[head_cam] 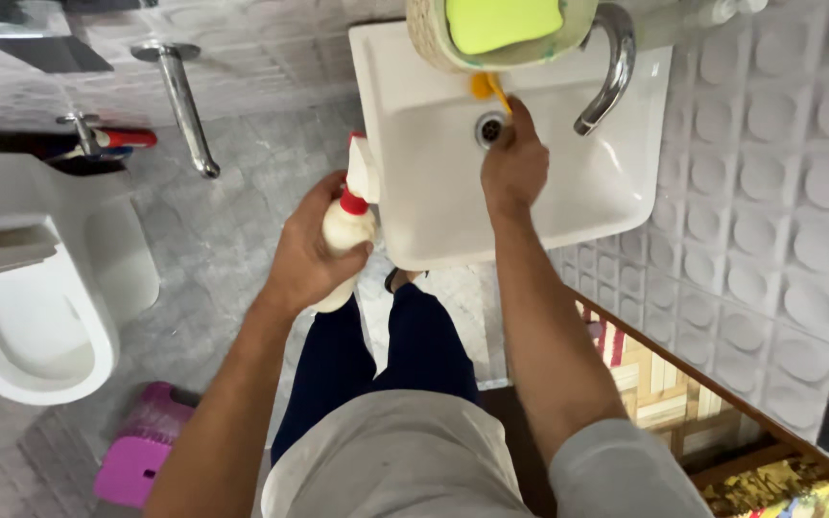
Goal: The person scrubs the toilet bowl and surrounding fixtures with a yellow brush, then applies liquid soap to the sink and scrubs the basin and faucet. The person rinses the brush and washes their hands under running water.
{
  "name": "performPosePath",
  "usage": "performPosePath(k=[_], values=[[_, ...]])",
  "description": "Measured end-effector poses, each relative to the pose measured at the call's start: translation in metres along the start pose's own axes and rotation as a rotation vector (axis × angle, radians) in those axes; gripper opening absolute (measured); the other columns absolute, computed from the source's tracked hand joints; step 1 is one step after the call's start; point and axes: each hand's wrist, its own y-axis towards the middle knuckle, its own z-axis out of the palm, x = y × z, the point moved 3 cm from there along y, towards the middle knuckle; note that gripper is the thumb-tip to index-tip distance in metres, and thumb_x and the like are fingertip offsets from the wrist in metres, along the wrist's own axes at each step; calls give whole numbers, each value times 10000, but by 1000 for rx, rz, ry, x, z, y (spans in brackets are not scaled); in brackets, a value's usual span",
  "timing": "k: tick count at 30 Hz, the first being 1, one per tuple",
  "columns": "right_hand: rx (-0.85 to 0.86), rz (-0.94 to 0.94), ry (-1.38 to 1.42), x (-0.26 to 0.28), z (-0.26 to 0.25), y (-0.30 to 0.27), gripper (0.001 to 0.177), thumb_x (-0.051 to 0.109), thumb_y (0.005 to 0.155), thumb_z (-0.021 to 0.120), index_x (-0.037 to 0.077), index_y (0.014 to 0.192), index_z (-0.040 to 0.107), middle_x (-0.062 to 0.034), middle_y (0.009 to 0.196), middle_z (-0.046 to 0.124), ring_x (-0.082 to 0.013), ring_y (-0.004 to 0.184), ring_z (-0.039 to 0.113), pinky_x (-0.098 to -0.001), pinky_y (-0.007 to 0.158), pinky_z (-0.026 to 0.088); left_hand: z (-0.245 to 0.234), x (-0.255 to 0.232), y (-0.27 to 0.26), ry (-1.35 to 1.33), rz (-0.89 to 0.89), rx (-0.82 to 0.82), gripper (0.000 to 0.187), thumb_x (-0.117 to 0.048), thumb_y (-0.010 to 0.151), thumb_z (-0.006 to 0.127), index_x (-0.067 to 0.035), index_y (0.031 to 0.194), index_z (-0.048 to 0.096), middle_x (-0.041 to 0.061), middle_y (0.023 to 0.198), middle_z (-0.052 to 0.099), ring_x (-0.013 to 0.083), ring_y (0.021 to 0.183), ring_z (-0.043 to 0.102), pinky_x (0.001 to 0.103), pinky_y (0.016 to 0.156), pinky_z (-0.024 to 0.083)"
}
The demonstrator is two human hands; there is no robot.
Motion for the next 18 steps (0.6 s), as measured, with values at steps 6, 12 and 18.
performPosePath(k=[6,12,18], values=[[1,80,-28,-61,33,-31,247,234,1031,512,133,994,735,-165,876,762,-390,814,708,-493,752,537,0,-3,-9,11,-34,16,794,-65,739,781,15,1461,462,185,1297,653,293,1198,662,393,1026,519],[-268,234,129,-114,-15,24,367,278,1085,468,12,889,627,-220,828,703,-347,733,646,-488,706,490,0,-9,-4,-8,-30,76,793,-57,738,771,7,1468,467,185,1294,654,293,1190,666,396,1015,524],[-91,-45,-166,-110,1,41,360,290,1058,547,10,856,651,-263,780,704,-490,737,650,-565,636,491,15,-13,7,26,-13,95,788,-58,737,784,9,1457,471,190,1297,653,297,1205,659,391,1019,522]])
